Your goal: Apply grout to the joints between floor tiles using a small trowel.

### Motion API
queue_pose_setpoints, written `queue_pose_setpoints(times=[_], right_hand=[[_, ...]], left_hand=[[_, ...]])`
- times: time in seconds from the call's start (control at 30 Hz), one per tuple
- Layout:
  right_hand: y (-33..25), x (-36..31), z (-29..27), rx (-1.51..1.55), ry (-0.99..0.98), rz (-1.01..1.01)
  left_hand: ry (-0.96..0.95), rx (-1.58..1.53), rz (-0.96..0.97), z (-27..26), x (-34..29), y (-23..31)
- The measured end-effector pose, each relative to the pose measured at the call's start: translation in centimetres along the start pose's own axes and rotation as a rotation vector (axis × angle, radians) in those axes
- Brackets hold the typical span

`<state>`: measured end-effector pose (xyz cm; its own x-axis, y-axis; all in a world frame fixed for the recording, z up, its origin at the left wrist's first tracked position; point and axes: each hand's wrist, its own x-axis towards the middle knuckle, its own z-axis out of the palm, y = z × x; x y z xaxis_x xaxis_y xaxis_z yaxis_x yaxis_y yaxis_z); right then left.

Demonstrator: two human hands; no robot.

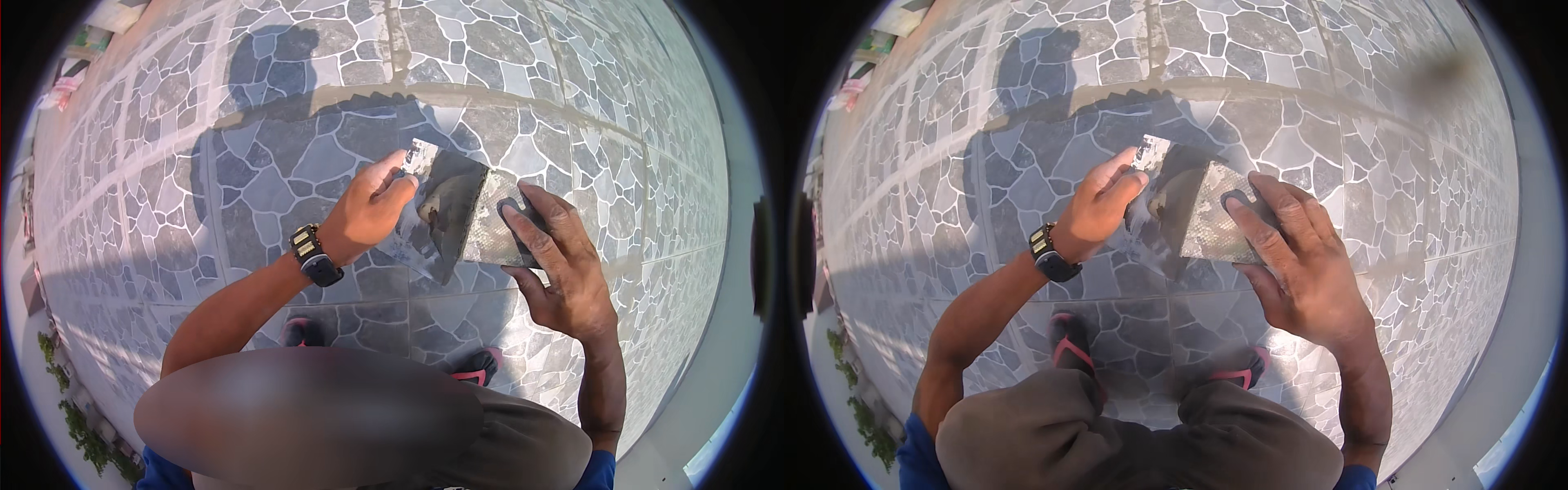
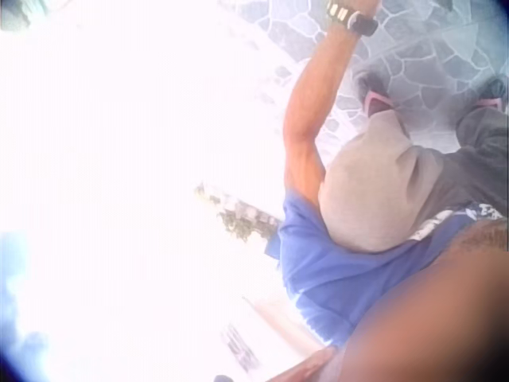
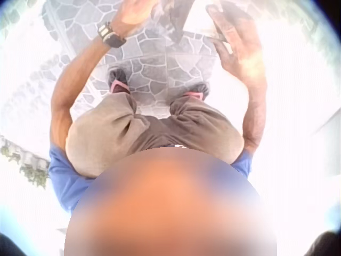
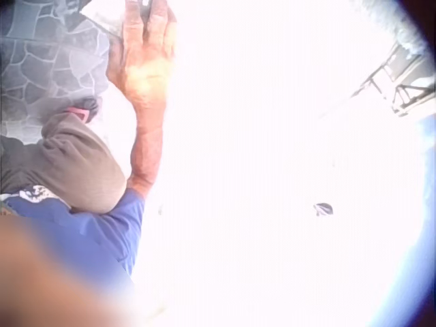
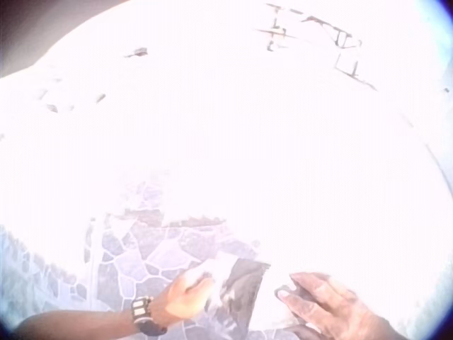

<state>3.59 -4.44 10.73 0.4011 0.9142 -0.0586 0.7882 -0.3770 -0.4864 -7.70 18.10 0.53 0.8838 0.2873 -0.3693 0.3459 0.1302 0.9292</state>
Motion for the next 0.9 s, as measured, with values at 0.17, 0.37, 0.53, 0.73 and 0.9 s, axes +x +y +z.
queue_pose_setpoints(times=[0.17,0.37,0.53,0.73,0.9], right_hand=[[0.6,-0.3,0.5,-0.118,-0.073,-0.058],[2.0,-1.8,0.4,-0.317,-0.182,-0.111],[7.7,-3.8,-2.1,-0.297,-0.256,0.011],[21.6,-4.4,-4.4,0.012,-0.240,0.400],[31.3,-2.0,-3.2,-0.333,-0.089,0.104]], left_hand=[[-0.023,0.035,0.073,2.1,0.7,-0.7],[-0.127,-0.032,0.070,3.7,0.8,-1.2],[-0.032,-0.101,-0.021,3.9,0.7,-0.1],[-0.018,-0.098,-0.094,1.2,-2.9,-0.5],[0.126,-0.200,-0.312,-0.5,-9.4,-0.4]])
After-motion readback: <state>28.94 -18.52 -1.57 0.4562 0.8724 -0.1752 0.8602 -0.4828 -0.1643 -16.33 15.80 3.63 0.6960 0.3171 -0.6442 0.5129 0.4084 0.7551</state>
